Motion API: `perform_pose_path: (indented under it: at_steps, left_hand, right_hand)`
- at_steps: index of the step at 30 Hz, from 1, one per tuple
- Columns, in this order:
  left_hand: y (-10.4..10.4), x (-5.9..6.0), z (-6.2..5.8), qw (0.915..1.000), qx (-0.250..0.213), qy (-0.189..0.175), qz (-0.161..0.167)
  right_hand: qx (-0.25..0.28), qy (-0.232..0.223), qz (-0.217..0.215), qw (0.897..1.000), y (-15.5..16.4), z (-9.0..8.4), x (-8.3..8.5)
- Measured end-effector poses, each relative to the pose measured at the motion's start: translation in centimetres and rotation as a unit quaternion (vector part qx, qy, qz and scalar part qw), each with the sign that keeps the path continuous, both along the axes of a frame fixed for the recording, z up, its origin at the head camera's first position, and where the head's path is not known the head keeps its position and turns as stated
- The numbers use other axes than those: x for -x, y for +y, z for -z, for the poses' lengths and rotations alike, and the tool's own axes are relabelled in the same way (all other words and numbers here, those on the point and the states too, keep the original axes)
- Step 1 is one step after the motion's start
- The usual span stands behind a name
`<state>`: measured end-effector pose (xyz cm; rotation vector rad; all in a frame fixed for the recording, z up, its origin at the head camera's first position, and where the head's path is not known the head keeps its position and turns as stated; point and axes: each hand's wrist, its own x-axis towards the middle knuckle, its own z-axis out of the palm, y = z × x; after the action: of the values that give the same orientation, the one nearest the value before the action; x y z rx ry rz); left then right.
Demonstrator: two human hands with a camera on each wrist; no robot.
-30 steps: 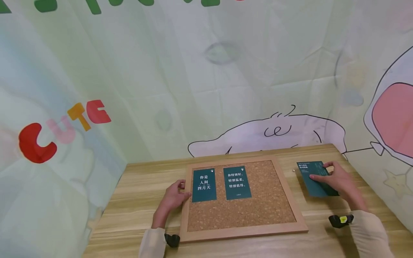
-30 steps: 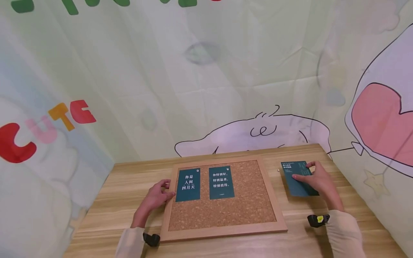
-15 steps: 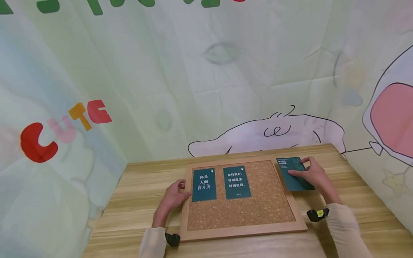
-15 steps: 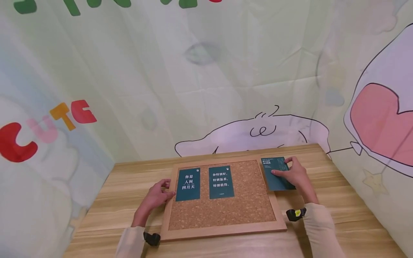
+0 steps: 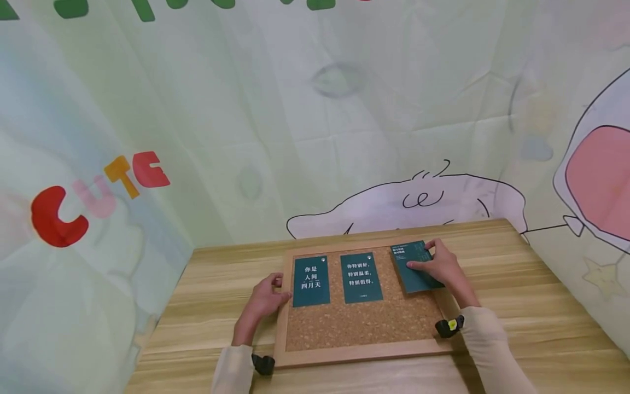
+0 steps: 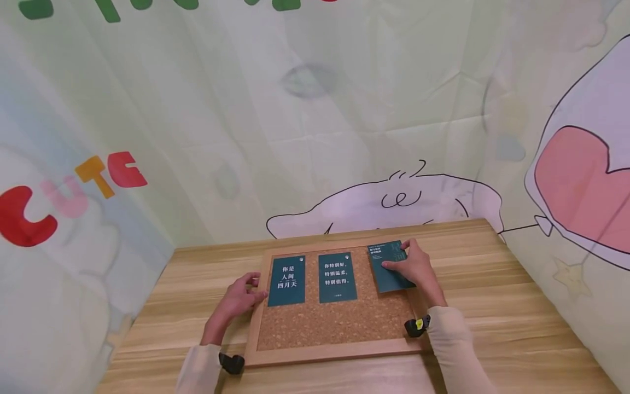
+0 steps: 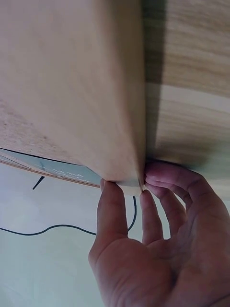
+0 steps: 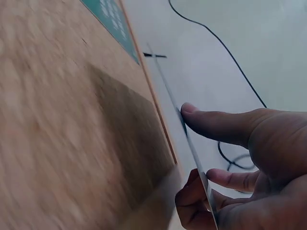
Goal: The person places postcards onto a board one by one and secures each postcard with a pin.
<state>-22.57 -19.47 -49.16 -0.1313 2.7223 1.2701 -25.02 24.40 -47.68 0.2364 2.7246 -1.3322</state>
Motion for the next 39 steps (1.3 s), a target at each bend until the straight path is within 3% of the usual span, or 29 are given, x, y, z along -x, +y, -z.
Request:
perform_pose_path:
  at_steps: [9,23,39]
  left_hand:
    - [0.0,0.0,-0.1,1.0000,0.001,-0.003,0.001]
    - [-0.2,0.1,0.1,1.0000,0.002,0.002,0.007]
    - [0.0,0.1,0.1,1.0000,-0.002,0.002,0.000]
  right_hand:
    - [-0.044,0.039,-0.010,0.998,-3.2,0.7,0.2]
    - [-0.103,0.024,-0.018,0.994,-4.9,1.0,0.0]
    - [-0.215,0.024,-0.043,0.975,-5.1,0.6,-0.3]
